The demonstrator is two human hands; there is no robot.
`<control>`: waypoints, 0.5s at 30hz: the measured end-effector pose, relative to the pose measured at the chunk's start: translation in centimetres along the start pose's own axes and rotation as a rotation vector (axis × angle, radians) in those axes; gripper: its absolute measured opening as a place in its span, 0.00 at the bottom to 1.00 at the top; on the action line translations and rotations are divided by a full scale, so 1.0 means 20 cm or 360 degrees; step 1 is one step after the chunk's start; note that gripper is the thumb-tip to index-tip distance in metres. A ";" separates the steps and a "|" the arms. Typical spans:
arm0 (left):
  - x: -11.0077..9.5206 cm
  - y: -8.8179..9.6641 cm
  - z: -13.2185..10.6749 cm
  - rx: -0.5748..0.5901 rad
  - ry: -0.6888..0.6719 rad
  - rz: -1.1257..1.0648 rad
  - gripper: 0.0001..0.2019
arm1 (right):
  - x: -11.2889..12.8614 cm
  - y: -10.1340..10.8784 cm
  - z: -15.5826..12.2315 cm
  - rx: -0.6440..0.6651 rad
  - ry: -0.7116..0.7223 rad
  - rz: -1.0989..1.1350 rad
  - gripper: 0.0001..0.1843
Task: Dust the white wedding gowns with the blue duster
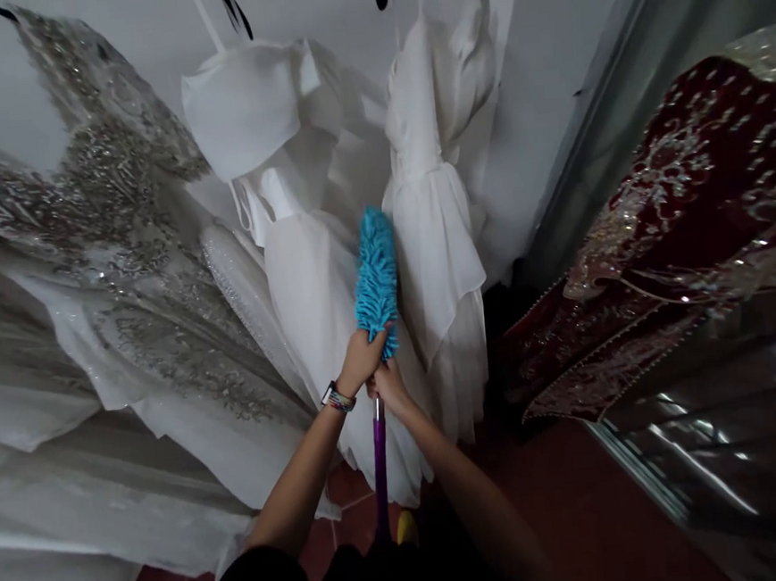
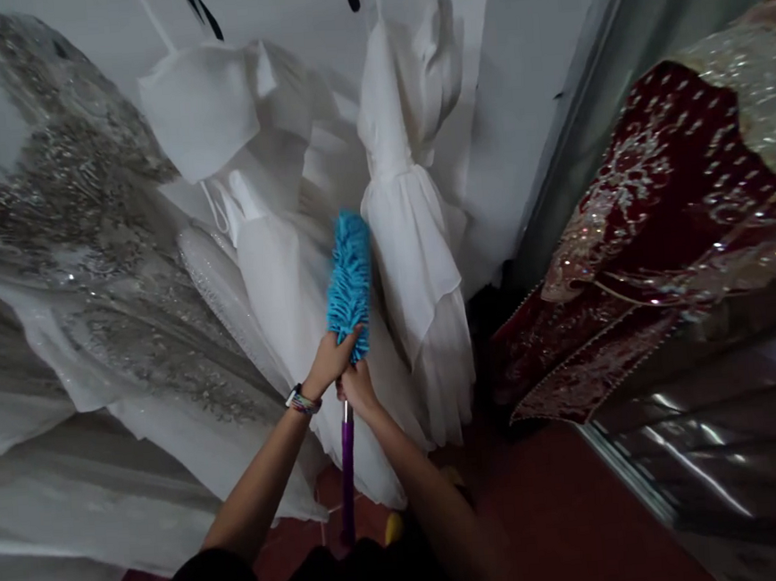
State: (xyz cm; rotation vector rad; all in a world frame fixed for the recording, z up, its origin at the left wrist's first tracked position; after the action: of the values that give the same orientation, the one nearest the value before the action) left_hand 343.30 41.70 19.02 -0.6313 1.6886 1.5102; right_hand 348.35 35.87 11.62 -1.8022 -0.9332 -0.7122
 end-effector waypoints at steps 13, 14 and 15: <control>-0.21 -0.24 0.40 -0.0288 0.0305 -0.0090 0.26 | 0.45 0.29 0.32 0.0216 -0.0064 -0.0275 0.13; -0.25 -0.24 0.48 -0.0316 0.0242 -0.0159 0.27 | 0.52 0.31 0.42 0.0209 0.0099 -0.0373 0.13; -0.28 -0.24 0.57 -0.0347 0.0179 -0.0225 0.29 | 0.59 0.31 0.52 0.0211 0.0257 -0.0451 0.15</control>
State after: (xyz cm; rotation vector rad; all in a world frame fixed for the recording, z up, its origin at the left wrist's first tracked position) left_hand 352.86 51.24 20.64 -0.9467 1.5371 1.5935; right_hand 360.65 47.28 13.97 -1.4890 -1.1115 -0.9355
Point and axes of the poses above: each hand's wrist, its own z-axis towards the middle knuckle, its own y-axis out of the back of the hand, x = y × z, the point moved 3 cm from there along z, towards the middle knuckle, and after that the axes turned 4 degrees about z, right-handed, at the moved point
